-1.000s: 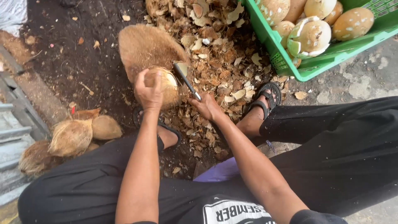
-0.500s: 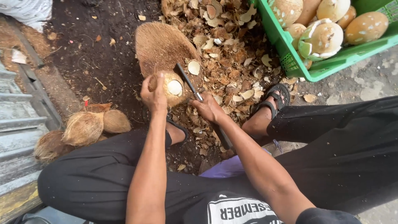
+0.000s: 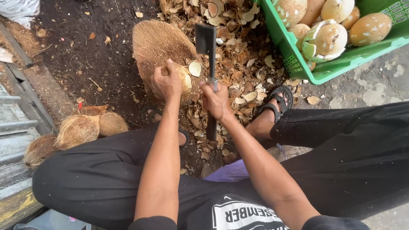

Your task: The person is using a machete to peel the thick fibrous husk off of coconuts.

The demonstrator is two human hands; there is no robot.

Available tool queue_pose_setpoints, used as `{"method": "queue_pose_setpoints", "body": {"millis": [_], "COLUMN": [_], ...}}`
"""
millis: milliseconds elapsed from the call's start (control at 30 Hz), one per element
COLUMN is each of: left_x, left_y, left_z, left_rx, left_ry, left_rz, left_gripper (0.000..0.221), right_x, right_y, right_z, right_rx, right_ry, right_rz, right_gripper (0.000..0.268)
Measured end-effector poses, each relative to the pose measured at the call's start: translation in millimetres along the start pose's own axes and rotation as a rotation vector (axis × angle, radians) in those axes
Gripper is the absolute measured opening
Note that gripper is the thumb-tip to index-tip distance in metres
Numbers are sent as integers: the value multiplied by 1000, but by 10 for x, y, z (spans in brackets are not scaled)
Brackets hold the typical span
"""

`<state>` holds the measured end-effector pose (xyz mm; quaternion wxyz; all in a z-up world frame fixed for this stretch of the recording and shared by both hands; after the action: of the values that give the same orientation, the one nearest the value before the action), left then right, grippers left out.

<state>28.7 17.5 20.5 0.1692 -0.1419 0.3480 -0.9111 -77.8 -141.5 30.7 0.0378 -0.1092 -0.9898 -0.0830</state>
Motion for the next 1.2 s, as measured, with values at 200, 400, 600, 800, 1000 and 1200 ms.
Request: {"method": "queue_pose_setpoints", "body": {"millis": [200, 400, 600, 800, 1000, 1200], "left_x": [113, 74, 21, 108, 130, 133], "left_y": [-138, -106, 6, -80, -56, -68], "left_z": [239, 210, 79, 165, 219, 193], "left_rx": [-142, -116, -76, -118, -130, -84], "left_ry": [-9, -9, -102, -47, -8, 6], "left_rz": [20, 36, 100, 100, 116, 113], "left_gripper": [44, 49, 53, 47, 47, 44], "right_x": [59, -14, 157, -2, 115, -106], "right_y": [47, -73, 112, 58, 127, -67], "right_z": [-402, -517, 39, -594, 75, -663], "right_rx": [-91, -102, 27, -51, 37, -7], "right_ry": [195, -83, 207, -70, 210, -37], "right_rz": [-9, 246, 18, 199, -12, 115], "right_gripper": [34, 41, 37, 41, 38, 42]}}
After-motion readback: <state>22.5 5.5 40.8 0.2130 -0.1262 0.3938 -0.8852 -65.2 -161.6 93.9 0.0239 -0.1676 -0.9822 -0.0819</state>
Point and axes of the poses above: each hand's wrist, its own x-axis away from the middle knuckle, its own y-axis out of the palm, z = x × y, the point moved 5 cm from there along -x, towards the middle knuckle, and after that the axes turned 5 degrees about x, right-handed, at the moved point
